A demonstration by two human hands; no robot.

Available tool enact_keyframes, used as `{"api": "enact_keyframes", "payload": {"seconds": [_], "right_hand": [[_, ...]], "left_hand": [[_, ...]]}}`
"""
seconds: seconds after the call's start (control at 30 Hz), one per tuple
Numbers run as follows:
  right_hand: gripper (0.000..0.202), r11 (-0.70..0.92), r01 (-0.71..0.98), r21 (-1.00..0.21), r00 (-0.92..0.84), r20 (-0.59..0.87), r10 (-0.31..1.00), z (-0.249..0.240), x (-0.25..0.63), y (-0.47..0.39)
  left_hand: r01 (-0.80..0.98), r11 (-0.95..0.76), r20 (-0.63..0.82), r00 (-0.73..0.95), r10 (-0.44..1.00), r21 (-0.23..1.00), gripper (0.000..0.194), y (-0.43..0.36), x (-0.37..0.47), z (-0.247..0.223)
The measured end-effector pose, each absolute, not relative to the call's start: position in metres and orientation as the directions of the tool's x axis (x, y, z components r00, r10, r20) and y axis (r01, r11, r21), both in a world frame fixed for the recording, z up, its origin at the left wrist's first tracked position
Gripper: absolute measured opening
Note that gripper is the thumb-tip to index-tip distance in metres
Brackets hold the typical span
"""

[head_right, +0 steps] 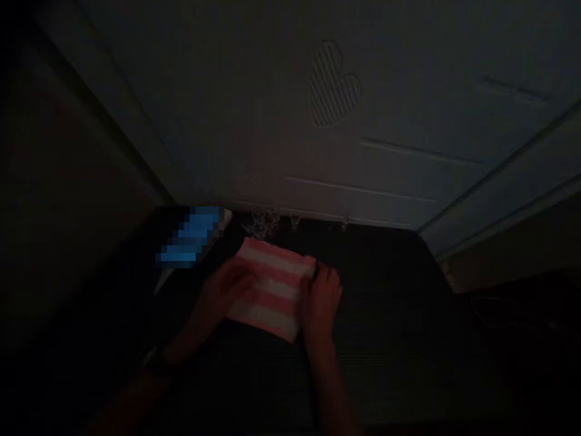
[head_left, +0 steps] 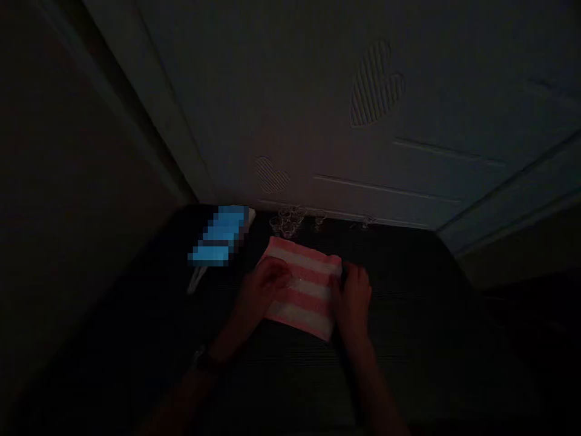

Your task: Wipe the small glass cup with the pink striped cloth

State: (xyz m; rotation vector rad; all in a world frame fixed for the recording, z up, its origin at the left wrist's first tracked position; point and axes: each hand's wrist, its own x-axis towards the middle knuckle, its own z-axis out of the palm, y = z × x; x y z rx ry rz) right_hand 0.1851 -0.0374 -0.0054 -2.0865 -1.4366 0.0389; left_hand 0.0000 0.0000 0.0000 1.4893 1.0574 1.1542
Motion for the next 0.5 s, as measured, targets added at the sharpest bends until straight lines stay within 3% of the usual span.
{"api": "enact_keyframes", "payload": {"seconds": [0.17, 0.37, 0.5], "right_hand": [[0.017, -0.172, 0.819, -0.548, 0.375, 0.282, 0.883, -0.003, 0.19, -0.038], [0.014, 0.13, 0.696, -0.706, 0.225, 0.387, 0.894, 0.005, 0.181, -0.041], [0.017, 0.336, 0.639, -0.692, 0.002, 0.438, 0.899, 0.007, 0.169, -0.045]], "left_hand": [[-0.03, -0.104, 0.108, 0.199, 0.974, 0.994, 0.014, -0.002, 0.002, 0.011], [-0.038, -0.029, 0.038, 0.268, 0.963, 0.999, 0.022, -0.003, 0.005, 0.009], [0.024, -0.062, 0.054, 0.244, 0.968, 0.998, 0.021, -0.003, 0.006, 0.011]]}}
